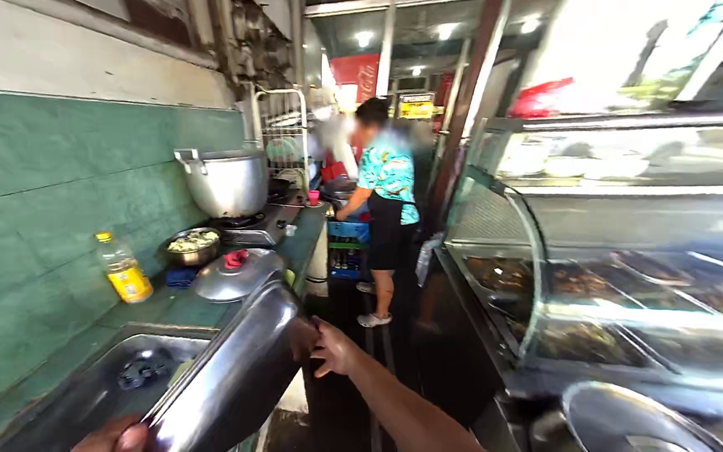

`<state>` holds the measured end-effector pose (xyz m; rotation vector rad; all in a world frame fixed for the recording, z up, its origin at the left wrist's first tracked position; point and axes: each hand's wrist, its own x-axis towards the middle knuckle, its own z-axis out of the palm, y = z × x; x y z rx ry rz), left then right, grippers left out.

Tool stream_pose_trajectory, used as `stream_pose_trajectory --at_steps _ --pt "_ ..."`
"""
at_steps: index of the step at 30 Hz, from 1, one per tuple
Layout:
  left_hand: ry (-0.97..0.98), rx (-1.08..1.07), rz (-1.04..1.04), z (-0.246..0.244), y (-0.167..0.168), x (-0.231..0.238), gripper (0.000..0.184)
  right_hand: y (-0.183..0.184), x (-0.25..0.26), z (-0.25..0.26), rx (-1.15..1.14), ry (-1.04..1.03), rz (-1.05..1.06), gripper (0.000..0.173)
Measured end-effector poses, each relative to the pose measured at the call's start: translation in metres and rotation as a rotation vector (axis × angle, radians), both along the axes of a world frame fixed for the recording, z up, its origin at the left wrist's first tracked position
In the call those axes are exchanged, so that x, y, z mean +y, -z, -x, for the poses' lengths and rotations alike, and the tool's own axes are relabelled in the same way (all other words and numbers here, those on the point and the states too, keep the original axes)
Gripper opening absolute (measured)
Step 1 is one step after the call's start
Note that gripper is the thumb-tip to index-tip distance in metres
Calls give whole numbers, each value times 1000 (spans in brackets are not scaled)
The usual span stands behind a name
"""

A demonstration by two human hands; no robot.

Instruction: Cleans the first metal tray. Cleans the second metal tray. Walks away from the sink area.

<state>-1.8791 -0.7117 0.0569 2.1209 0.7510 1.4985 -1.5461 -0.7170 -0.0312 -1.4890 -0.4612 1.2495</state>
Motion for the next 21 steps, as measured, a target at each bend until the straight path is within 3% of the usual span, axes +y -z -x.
stream_pose_trajectory --at_steps 2,5,10,12,17,21 --pt "81 17 -6 -23 -4 -6 25 -1 -53 -10 -75 216 50 62" --pt "137 106 10 -50 -2 -17 25 -16 -118 -21 -175 466 -87 53" --pt "281 294 -45 -84 36 -39 25 -34 -218 0 -398 630 -235 45" --pt "364 381 -31 -95 55 -53 23 -30 -255 10 -550 535 -201 44" --pt "609 659 61 -112 84 -86 27 -7 -322 35 -993 -29 12 35" --pt "761 649 12 -124 119 -106 25 8 -359 53 -1091 -216 301 35"
